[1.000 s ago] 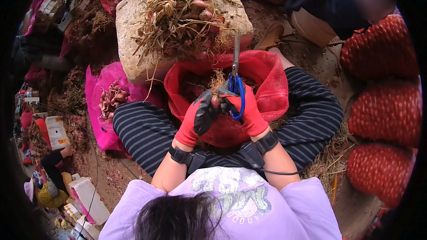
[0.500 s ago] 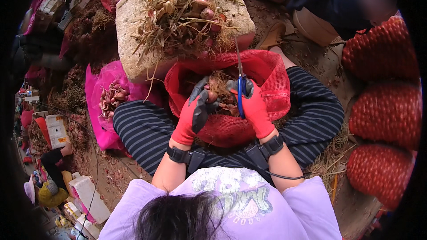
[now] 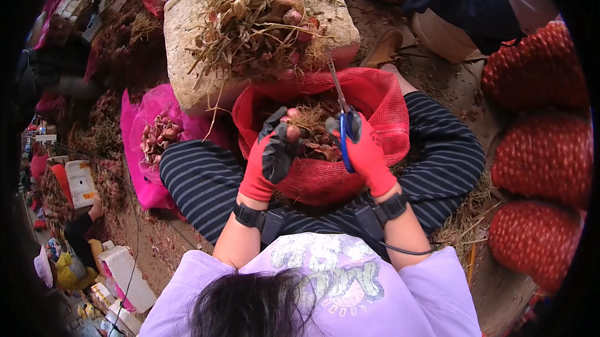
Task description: The recorder sits on the ground and uses scissors to trim the roots and stalks of shallots, then places the trimmed shallots into a red net bag.
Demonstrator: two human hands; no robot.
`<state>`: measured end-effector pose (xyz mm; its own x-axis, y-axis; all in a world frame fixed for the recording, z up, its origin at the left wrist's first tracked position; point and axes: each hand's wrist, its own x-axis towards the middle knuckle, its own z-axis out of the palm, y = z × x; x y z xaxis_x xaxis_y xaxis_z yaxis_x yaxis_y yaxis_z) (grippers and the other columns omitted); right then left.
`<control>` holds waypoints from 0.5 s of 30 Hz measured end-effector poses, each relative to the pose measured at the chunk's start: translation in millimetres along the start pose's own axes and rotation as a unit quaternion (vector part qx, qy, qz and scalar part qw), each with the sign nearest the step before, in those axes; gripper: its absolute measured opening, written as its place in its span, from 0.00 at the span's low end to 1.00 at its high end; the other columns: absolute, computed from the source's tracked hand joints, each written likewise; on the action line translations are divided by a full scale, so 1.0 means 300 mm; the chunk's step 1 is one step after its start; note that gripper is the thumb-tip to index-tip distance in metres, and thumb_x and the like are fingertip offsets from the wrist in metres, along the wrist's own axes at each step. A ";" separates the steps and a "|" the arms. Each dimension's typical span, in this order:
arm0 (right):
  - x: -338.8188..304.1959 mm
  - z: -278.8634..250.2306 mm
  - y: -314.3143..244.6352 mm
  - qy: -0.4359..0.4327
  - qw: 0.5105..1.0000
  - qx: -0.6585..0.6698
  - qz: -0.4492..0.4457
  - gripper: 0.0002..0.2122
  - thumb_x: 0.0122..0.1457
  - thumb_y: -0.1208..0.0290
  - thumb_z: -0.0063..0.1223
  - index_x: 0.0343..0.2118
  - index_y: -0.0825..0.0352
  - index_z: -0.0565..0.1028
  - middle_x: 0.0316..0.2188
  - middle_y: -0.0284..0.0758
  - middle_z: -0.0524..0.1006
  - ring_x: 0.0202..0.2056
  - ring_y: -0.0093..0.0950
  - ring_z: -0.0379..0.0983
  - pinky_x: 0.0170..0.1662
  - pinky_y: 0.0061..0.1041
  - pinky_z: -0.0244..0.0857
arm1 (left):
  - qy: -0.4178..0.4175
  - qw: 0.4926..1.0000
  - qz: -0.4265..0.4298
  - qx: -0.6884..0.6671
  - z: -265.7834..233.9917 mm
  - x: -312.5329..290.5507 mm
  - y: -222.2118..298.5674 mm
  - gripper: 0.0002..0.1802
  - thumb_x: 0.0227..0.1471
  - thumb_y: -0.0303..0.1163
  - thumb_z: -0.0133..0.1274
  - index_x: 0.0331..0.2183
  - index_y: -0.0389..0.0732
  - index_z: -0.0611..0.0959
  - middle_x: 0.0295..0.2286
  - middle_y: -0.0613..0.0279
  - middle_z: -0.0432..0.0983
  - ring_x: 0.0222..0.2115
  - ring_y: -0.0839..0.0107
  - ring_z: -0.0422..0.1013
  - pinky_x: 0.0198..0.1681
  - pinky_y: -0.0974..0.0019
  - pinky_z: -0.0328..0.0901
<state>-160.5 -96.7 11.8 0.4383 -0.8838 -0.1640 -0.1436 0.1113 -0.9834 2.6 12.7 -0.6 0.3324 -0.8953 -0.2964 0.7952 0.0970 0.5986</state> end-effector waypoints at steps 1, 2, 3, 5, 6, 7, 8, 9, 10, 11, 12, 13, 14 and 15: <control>-0.021 -0.032 -0.039 -0.047 0.993 -0.109 -0.001 0.15 0.47 0.72 0.60 0.38 0.66 0.70 0.26 0.31 0.73 0.29 0.22 0.69 0.32 0.23 0.63 | 0.035 0.996 -0.039 -0.071 0.027 -0.009 0.033 0.18 0.54 0.28 0.47 0.48 0.43 0.69 0.35 0.66 0.71 0.33 0.77 0.69 0.36 0.74 0.65; -0.044 -0.052 -0.073 -0.097 0.972 -0.215 -0.005 0.16 0.46 0.70 0.61 0.38 0.66 0.70 0.26 0.34 0.73 0.28 0.25 0.70 0.32 0.25 0.63 | 0.070 0.985 -0.075 -0.142 0.033 -0.013 0.057 0.18 0.55 0.29 0.47 0.48 0.43 0.69 0.35 0.66 0.72 0.34 0.76 0.69 0.37 0.73 0.66; -0.076 -0.062 -0.091 -0.100 0.959 -0.257 -0.064 0.17 0.44 0.62 0.62 0.35 0.66 0.72 0.24 0.38 0.73 0.26 0.32 0.71 0.30 0.27 0.63 | 0.022 0.969 -0.109 -0.220 -0.034 0.013 0.041 0.18 0.55 0.30 0.47 0.49 0.45 0.69 0.35 0.67 0.72 0.35 0.74 0.69 0.39 0.68 0.68; -0.123 -0.079 -0.174 -0.121 0.938 -0.320 -0.062 0.17 0.44 0.59 0.61 0.33 0.65 0.73 0.23 0.38 0.73 0.25 0.34 0.71 0.29 0.28 0.63 | 0.012 0.973 -0.091 -0.212 -0.031 0.016 0.047 0.18 0.55 0.30 0.47 0.48 0.45 0.70 0.36 0.67 0.72 0.36 0.73 0.69 0.40 0.67 0.68; -0.142 -0.083 -0.202 -0.142 0.912 -0.379 -0.062 0.18 0.43 0.56 0.61 0.31 0.65 0.73 0.22 0.38 0.73 0.24 0.37 0.71 0.28 0.29 0.63 | 0.002 0.977 -0.072 -0.202 -0.027 0.014 0.051 0.18 0.54 0.29 0.47 0.48 0.45 0.70 0.36 0.66 0.72 0.38 0.73 0.69 0.42 0.67 0.67; -0.164 -0.086 -0.212 -0.133 0.932 -0.336 -0.029 0.17 0.41 0.54 0.62 0.26 0.64 0.74 0.21 0.39 0.73 0.23 0.37 0.71 0.26 0.30 0.63 | 0.004 0.968 -0.069 -0.239 -0.015 0.009 0.056 0.17 0.54 0.28 0.46 0.48 0.45 0.70 0.37 0.66 0.73 0.39 0.72 0.69 0.43 0.65 0.67; -0.176 -0.087 -0.220 -0.132 0.932 -0.336 -0.028 0.17 0.41 0.54 0.62 0.26 0.64 0.74 0.21 0.39 0.73 0.23 0.37 0.71 0.26 0.30 0.63 | 0.004 0.968 -0.070 -0.239 -0.017 0.006 0.051 0.17 0.54 0.28 0.46 0.48 0.45 0.70 0.37 0.66 0.73 0.39 0.72 0.69 0.43 0.65 0.67; -0.187 -0.088 -0.226 -0.134 0.929 -0.344 -0.022 0.17 0.41 0.54 0.62 0.25 0.64 0.73 0.20 0.39 0.73 0.23 0.38 0.71 0.26 0.30 0.63 | -0.024 0.969 -0.055 -0.240 -0.021 0.004 0.044 0.18 0.55 0.27 0.46 0.49 0.45 0.69 0.38 0.66 0.72 0.39 0.72 0.69 0.43 0.65 0.67; -0.194 -0.084 -0.232 -0.134 0.926 -0.351 -0.015 0.17 0.40 0.54 0.62 0.24 0.64 0.73 0.20 0.40 0.73 0.23 0.39 0.71 0.26 0.30 0.63 | -0.052 0.968 -0.041 -0.241 -0.019 0.003 0.044 0.19 0.55 0.27 0.45 0.50 0.46 0.68 0.40 0.66 0.72 0.40 0.72 0.69 0.44 0.64 0.67; -0.200 -0.073 -0.238 -0.131 0.937 -0.324 -0.007 0.17 0.40 0.54 0.62 0.23 0.64 0.73 0.19 0.39 0.73 0.23 0.39 0.71 0.26 0.31 0.63 | -0.053 0.968 -0.042 -0.240 -0.012 0.001 0.043 0.19 0.55 0.27 0.45 0.50 0.46 0.68 0.40 0.66 0.72 0.40 0.72 0.69 0.44 0.64 0.67; -0.204 -0.068 -0.237 -0.129 0.937 -0.323 -0.006 0.17 0.40 0.54 0.62 0.23 0.64 0.73 0.19 0.39 0.73 0.23 0.39 0.71 0.26 0.31 0.63 | -0.064 0.974 -0.024 -0.216 -0.002 -0.002 0.040 0.21 0.55 0.27 0.45 0.51 0.47 0.67 0.42 0.67 0.70 0.40 0.73 0.69 0.44 0.65 0.66; -0.205 -0.062 -0.234 -0.127 0.938 -0.322 -0.013 0.18 0.40 0.54 0.62 0.23 0.64 0.73 0.19 0.39 0.73 0.23 0.39 0.71 0.26 0.31 0.63 | -0.074 0.979 -0.004 -0.191 0.006 -0.004 0.041 0.22 0.55 0.28 0.45 0.52 0.48 0.65 0.44 0.69 0.68 0.40 0.74 0.69 0.45 0.65 0.66; -0.206 -0.056 -0.232 -0.125 0.939 -0.321 -0.020 0.18 0.40 0.53 0.62 0.23 0.64 0.73 0.19 0.39 0.73 0.23 0.39 0.71 0.26 0.31 0.63 | -0.074 0.979 -0.004 -0.190 0.005 -0.003 0.040 0.22 0.55 0.28 0.45 0.52 0.48 0.65 0.44 0.69 0.68 0.40 0.74 0.69 0.45 0.65 0.66; -0.206 -0.051 -0.234 -0.125 0.939 -0.319 -0.021 0.18 0.40 0.53 0.62 0.23 0.64 0.73 0.19 0.39 0.73 0.23 0.39 0.71 0.26 0.31 0.63 | -0.073 0.983 -0.003 -0.167 0.001 -0.003 0.039 0.22 0.56 0.28 0.45 0.53 0.49 0.64 0.44 0.69 0.67 0.40 0.74 0.69 0.45 0.66 0.65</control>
<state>-191.1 -57.0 92.2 0.6388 -0.7378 -0.2181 -0.5893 -0.2869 -0.7553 11.4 14.4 7.0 0.2705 -0.9468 -0.1742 0.9269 0.2073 0.3127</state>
